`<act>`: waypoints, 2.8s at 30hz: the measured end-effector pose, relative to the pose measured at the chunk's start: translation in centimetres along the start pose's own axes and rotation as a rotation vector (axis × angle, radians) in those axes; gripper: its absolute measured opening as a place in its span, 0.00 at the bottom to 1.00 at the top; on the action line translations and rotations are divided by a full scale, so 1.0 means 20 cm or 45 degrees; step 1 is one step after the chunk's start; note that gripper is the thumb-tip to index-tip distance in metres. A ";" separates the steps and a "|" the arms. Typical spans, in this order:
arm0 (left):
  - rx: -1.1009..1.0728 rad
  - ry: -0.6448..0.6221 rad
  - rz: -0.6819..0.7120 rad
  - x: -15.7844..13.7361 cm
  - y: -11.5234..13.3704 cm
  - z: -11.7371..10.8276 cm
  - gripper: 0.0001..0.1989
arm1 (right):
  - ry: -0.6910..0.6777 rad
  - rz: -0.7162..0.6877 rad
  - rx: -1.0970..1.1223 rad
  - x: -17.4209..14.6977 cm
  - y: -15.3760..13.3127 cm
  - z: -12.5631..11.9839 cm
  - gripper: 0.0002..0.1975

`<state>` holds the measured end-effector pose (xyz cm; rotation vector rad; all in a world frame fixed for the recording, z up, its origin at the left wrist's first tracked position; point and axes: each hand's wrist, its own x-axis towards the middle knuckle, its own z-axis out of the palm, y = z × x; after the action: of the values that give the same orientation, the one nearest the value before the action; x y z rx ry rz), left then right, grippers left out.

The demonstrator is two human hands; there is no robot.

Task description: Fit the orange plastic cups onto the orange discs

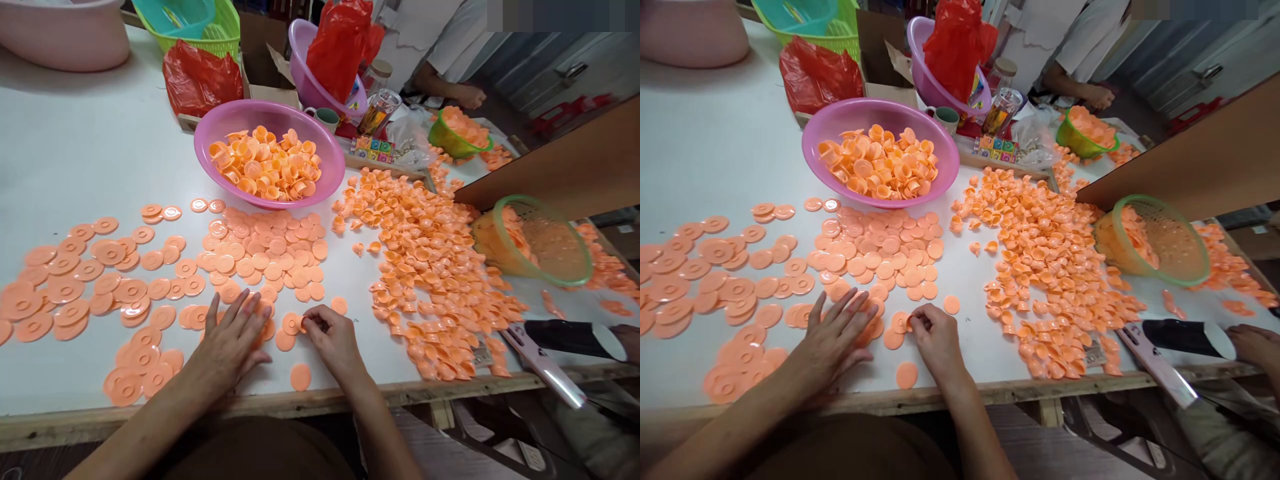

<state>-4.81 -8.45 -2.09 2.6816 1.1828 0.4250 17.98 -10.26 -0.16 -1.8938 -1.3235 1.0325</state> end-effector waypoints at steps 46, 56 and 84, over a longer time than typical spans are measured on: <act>-0.855 -0.422 -0.689 0.36 0.24 0.09 0.11 | 0.190 -0.037 -0.124 -0.07 0.04 0.13 0.10; -1.109 -0.063 -0.720 0.25 0.15 0.01 0.08 | 0.329 0.066 0.303 -0.10 0.14 -0.17 0.14; -0.611 -0.158 -0.425 0.34 -0.12 -0.28 0.07 | 0.784 -0.193 -0.556 0.28 0.43 -0.50 0.12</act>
<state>-3.89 -1.62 3.76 2.0336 1.2695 0.4169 31.76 -8.15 -3.36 -2.1328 -1.3436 0.0472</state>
